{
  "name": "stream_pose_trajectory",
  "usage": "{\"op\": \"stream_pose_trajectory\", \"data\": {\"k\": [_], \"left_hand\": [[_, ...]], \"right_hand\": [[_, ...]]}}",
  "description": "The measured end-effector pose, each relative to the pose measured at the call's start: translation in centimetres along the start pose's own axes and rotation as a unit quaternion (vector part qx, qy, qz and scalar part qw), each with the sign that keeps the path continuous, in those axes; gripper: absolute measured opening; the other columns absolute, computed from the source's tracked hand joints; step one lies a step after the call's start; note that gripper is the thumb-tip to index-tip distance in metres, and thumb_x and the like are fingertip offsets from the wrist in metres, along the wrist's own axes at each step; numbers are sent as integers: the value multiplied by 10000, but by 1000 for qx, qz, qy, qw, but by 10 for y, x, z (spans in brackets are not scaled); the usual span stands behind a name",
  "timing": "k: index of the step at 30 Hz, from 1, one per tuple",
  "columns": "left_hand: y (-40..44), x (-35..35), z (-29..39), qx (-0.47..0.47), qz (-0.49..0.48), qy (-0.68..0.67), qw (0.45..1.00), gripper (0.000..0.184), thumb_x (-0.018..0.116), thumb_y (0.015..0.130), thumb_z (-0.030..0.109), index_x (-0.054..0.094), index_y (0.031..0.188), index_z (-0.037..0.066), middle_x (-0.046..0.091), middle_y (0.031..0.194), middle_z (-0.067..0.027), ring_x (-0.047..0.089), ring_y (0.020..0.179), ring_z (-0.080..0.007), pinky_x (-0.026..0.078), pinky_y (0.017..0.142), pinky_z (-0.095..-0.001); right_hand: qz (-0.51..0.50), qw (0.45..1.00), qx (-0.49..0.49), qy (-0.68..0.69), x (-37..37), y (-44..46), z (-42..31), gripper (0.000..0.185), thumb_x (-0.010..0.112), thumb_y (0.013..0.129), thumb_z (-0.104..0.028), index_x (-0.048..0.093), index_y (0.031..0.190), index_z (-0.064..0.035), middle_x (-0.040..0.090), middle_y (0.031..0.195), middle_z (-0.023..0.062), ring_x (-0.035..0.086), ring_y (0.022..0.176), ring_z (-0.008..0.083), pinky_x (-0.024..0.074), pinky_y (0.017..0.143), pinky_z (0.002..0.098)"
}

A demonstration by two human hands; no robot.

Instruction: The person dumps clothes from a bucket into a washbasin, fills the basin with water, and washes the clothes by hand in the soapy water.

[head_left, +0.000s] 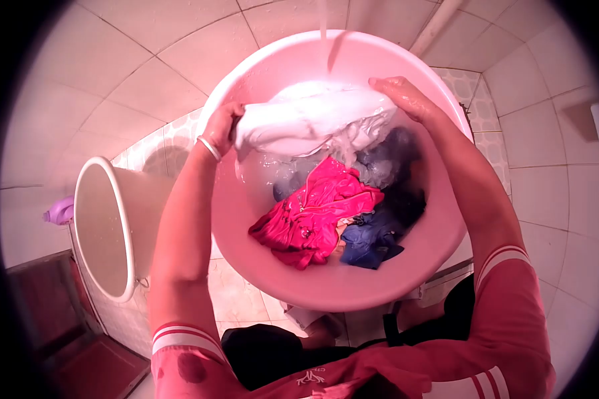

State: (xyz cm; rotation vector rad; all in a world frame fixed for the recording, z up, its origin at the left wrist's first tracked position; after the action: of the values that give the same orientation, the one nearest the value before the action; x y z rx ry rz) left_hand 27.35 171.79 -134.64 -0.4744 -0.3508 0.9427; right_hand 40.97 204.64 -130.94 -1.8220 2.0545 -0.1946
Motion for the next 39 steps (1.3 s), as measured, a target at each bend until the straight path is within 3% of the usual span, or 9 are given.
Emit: {"op": "stream_pose_trajectory", "data": {"k": [3, 5, 8, 11, 17, 22, 24, 34, 39], "left_hand": [[25, 8, -2, 112, 126, 204, 964, 383, 561, 866, 356, 612, 1107, 62, 621, 1047, -162, 595, 977, -233, 469, 857, -339], [1, 51, 1, 113, 223, 495, 832, 706, 554, 837, 489, 386, 1389, 82, 405, 1375, -259, 430, 1256, -396, 349, 1058, -428], [36, 75, -100, 82, 180, 313, 929, 794, 659, 781, 424, 328, 1397, 48, 483, 1288, -323, 469, 1212, -451, 364, 1043, -447], [52, 88, -153, 47, 13, -60, 997, 539, 627, 813, 145, 443, 1297, -4, 589, 1176, -236, 595, 1072, -362, 503, 882, -430], [26, 117, -109, -21, -37, -404, 914, 477, 464, 924, 317, 494, 1305, 30, 593, 1221, -156, 549, 1156, -308, 410, 1016, -460], [23, 155, -95, 25, -45, -472, 880, 623, 394, 941, 549, 423, 1372, 100, 481, 1374, -110, 446, 1254, -283, 309, 1085, -428], [27, 156, -88, 65, -117, -497, 858, 587, 393, 948, 527, 447, 1346, 99, 508, 1332, -110, 472, 1219, -277, 338, 1061, -423], [37, 191, -94, 6, -10, -478, 878, 448, 405, 975, 435, 557, 1224, 95, 631, 1138, -98, 600, 1034, -249, 477, 931, -388], [23, 146, -42, 1, 47, -336, 941, 478, 428, 966, 444, 586, 1158, 36, 647, 1098, -128, 643, 986, -264, 532, 864, -366]], "right_hand": [[137, 966, -21, -217, -29, 27, 27, 485, 673, 813, -434, 649, 1043, -8, 668, 925, 133, 614, 977, 242, 447, 874, 335], [183, 931, -95, -302, -10, 14, 26, 561, 690, 787, -424, 576, 1170, -30, 611, 1129, 183, 565, 1112, 317, 423, 955, 393], [152, 924, -77, -342, 62, -1, 71, 610, 681, 773, -330, 516, 1296, -62, 515, 1302, 227, 489, 1231, 343, 402, 998, 434], [-45, 946, -151, -284, 114, 21, 98, 510, 623, 796, -286, 569, 1233, -29, 624, 1126, 225, 578, 1122, 332, 451, 932, 390], [191, 979, -45, 48, -4, 49, 107, 578, 664, 841, -310, 505, 1285, 24, 616, 1166, 165, 612, 1006, 219, 484, 882, 326], [-31, 987, -151, 47, 154, 11, 26, 399, 668, 734, -188, 624, 1112, -69, 574, 1223, 135, 524, 1166, 325, 413, 998, 376], [125, 906, -366, -173, 171, -49, -33, 229, 700, 699, -202, 652, 907, -120, 594, 990, 103, 603, 920, 310, 496, 816, 393], [181, 939, -123, -266, 90, 17, -12, 418, 649, 752, -363, 559, 1043, -77, 659, 909, 212, 628, 883, 414, 494, 797, 483], [279, 908, -60, -308, -13, 50, 53, 516, 622, 793, -398, 540, 1194, -84, 597, 1170, 172, 581, 1080, 342, 452, 933, 432]]}}
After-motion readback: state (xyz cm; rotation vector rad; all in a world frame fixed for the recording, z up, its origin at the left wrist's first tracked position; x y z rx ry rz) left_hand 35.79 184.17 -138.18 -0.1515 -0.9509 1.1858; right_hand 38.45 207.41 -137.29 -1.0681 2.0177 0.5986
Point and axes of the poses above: each hand's wrist, its own y-axis towards the middle knuckle, its own x-axis out of the palm, z = x × y, the point moved 10 cm from there along y, towards the middle knuckle
